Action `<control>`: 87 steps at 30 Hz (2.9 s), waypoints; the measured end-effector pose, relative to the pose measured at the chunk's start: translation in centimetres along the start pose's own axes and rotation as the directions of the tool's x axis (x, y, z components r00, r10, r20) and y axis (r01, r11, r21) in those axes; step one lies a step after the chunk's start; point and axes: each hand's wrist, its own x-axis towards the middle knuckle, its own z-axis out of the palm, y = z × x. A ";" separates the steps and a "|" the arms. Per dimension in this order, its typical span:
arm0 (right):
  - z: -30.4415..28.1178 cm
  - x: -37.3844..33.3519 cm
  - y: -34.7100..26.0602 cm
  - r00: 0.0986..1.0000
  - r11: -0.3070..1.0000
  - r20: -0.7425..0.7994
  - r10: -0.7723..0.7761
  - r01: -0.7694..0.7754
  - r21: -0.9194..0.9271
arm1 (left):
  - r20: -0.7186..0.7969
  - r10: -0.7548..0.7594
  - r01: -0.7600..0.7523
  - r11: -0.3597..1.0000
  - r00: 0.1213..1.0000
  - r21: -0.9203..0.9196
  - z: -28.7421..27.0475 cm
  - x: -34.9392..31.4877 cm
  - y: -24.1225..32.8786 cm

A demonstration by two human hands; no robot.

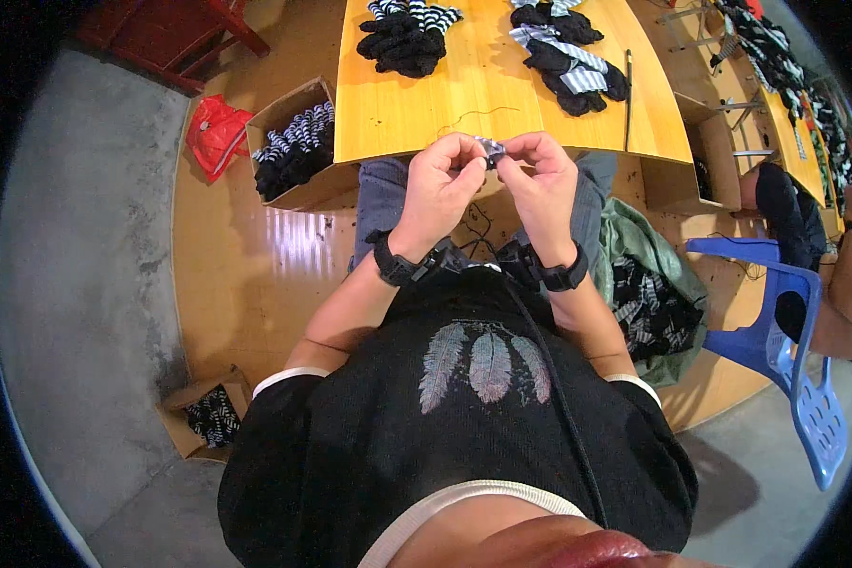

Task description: Assembling and stuffing striped fabric components using a rod tool.

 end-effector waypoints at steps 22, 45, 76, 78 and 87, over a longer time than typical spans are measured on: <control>-1.1 1.3 0.6 0.869 0.822 0.414 0.272 -0.433 0.369 | -0.103 0.117 -0.052 0.870 0.988 0.490 -0.6 1.3 -0.5; -0.8 0.5 2.5 0.831 0.582 0.390 0.398 -0.557 0.592 | -0.041 0.027 -0.027 1.000 0.999 -0.008 -1.6 1.9 -4.9; -0.4 -0.7 1.8 0.976 0.939 0.220 -0.006 -0.070 0.336 | -0.086 0.254 -0.235 0.955 0.963 0.182 -0.5 0.2 -2.0; -0.4 -0.8 2.4 0.975 0.917 0.216 0.045 -0.127 0.379 | -0.119 0.357 -0.298 0.889 0.926 0.348 -0.2 0.3 -2.3; -1.1 -0.5 3.3 0.796 0.495 0.552 0.249 -0.595 0.634 | -0.156 0.270 -0.224 0.940 0.950 0.257 -0.5 0.7 -4.1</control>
